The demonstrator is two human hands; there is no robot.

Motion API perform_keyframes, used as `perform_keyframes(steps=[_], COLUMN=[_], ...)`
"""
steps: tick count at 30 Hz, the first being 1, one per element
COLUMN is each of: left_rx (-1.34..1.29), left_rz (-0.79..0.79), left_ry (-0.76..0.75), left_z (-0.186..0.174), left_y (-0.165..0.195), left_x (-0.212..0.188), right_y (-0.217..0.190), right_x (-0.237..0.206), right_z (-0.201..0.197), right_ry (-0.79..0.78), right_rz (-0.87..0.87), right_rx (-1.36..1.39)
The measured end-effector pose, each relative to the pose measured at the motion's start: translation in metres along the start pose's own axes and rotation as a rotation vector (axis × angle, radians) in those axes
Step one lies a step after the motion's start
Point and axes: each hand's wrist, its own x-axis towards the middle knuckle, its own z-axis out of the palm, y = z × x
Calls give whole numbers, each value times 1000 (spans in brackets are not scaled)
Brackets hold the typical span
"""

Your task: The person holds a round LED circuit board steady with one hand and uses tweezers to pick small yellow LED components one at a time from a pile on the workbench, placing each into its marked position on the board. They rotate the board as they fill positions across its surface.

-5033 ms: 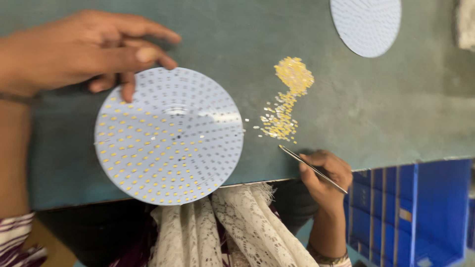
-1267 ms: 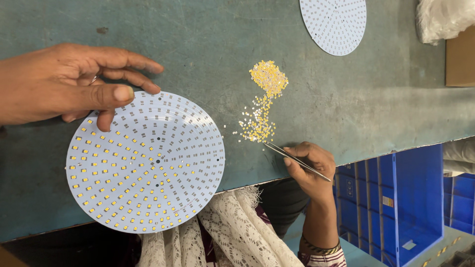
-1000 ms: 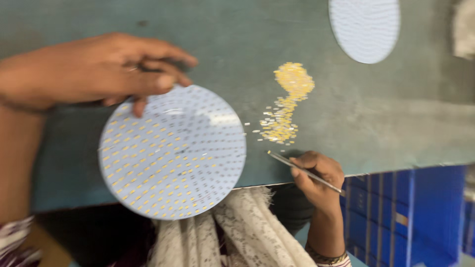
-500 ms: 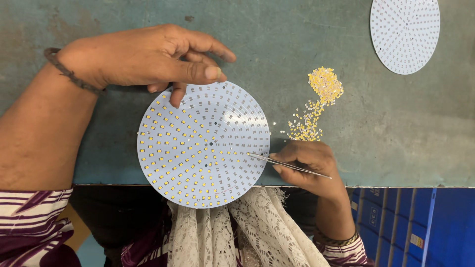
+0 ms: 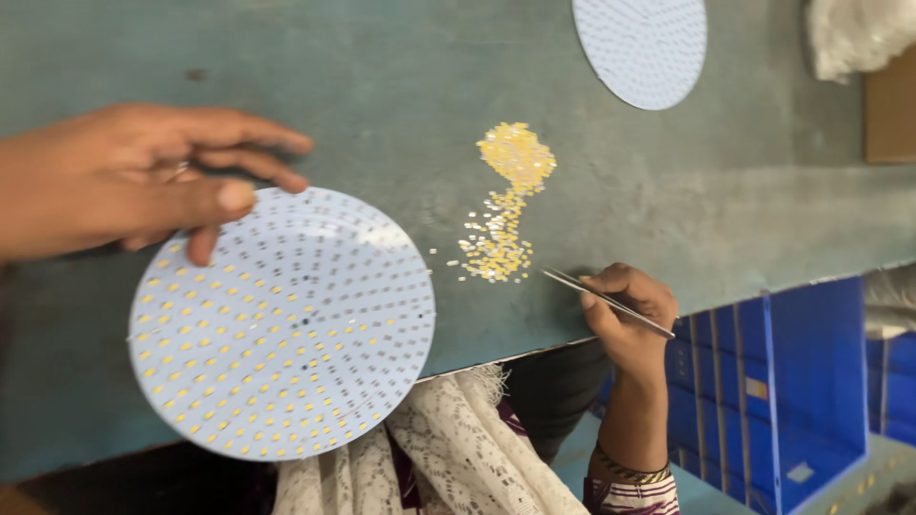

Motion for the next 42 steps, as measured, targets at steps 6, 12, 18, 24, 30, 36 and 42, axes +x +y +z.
perform_keyframes(steps=[6,12,18,24,30,36,42], left_rx=[-64,-60,38,35,91,72,84], left_rz=[-70,-70,-74,-54,-114,-47,-147], left_ry=[23,9,38,56,91,99,86], left_z=[-5,-6,4,12,18,20,16], left_y=[-27,-29,1,37,50,46,45], left_x=[-7,-9,-6,-1,3,4,4], right_y=[4,-5,-11,-34,-62,-66,-54], right_x=[-7,-4,-3,11,28,32,19], right_z=[3,8,7,46,77,79,73], right_ry=[-78,-107,-114,-330,-496,-528,-307], right_rz=[-65,-97,-61,-204,-234,-264,-223], right_rx=[44,36,-6,148,137,124,110])
